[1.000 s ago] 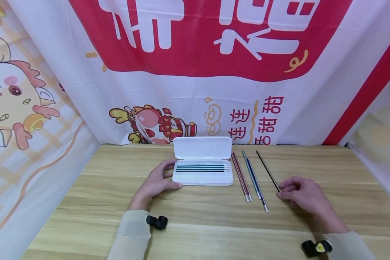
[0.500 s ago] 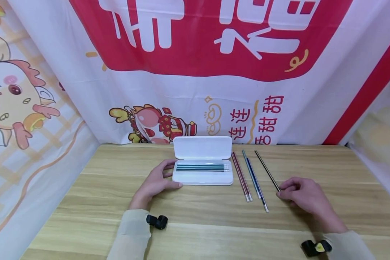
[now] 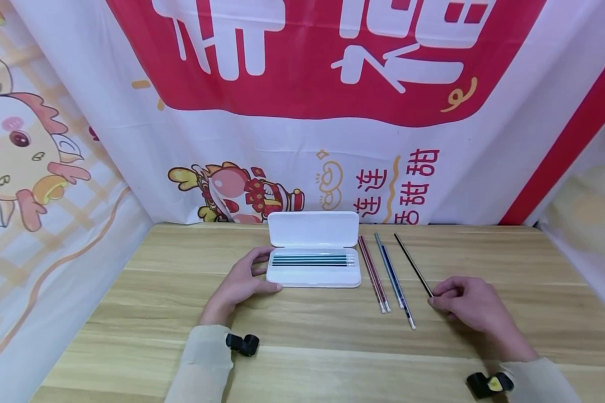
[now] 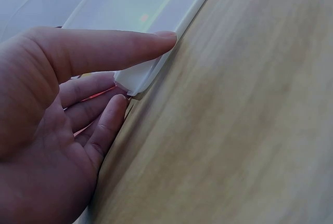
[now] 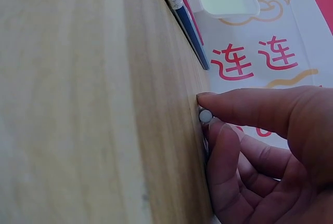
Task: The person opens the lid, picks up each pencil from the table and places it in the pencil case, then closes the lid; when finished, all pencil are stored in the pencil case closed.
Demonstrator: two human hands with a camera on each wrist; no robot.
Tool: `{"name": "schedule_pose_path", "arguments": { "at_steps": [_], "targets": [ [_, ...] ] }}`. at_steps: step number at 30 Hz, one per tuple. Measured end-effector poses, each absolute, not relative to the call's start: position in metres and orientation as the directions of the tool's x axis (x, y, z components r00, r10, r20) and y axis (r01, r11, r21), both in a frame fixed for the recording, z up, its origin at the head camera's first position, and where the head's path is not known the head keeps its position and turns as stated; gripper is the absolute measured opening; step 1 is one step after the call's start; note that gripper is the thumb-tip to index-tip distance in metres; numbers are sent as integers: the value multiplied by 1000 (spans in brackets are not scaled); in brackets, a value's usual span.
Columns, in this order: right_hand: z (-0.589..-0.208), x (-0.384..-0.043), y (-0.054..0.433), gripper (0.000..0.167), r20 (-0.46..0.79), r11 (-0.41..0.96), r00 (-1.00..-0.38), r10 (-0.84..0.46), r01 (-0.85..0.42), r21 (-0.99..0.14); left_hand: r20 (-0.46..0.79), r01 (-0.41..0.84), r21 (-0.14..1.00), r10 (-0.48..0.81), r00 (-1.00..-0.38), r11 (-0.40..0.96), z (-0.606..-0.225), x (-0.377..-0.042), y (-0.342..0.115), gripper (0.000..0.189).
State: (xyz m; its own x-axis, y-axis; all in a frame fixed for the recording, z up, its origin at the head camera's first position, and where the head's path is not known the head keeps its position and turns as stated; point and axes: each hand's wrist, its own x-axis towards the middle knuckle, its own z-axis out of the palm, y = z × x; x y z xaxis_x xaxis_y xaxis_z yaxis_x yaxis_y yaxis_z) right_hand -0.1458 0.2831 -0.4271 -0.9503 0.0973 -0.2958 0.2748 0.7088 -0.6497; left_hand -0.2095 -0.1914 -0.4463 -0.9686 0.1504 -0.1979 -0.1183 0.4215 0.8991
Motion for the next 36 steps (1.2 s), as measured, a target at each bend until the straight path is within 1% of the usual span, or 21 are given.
{"name": "schedule_pose_path", "arguments": {
  "at_steps": [9, 17, 25, 31, 36],
  "targets": [
    [-426, -145, 281, 30, -302, 711, -948, 99, 280, -645, -212, -135, 894, 138, -967, 427, -445, -208, -190, 89],
    [-428, -144, 282, 32, -282, 725, -954, 97, 262, -636, -212, -133, 894, 142, -967, 428, -443, -205, -190, 89],
    [-428, -146, 285, 36, -318, 647, -939, 129, 323, -690, -206, -129, 895, 139, -969, 426, -442, -205, -189, 89],
    [-429, -146, 291, 34, -296, 609, -951, 94, 290, -738, -199, -120, 891, 140, -970, 439, -443, -207, -189, 88],
    [-428, -147, 296, 36, -295, 543, -953, 73, 286, -789, -207, -132, 887, 126, -970, 443, -445, -207, -189, 89]
  ]
}}
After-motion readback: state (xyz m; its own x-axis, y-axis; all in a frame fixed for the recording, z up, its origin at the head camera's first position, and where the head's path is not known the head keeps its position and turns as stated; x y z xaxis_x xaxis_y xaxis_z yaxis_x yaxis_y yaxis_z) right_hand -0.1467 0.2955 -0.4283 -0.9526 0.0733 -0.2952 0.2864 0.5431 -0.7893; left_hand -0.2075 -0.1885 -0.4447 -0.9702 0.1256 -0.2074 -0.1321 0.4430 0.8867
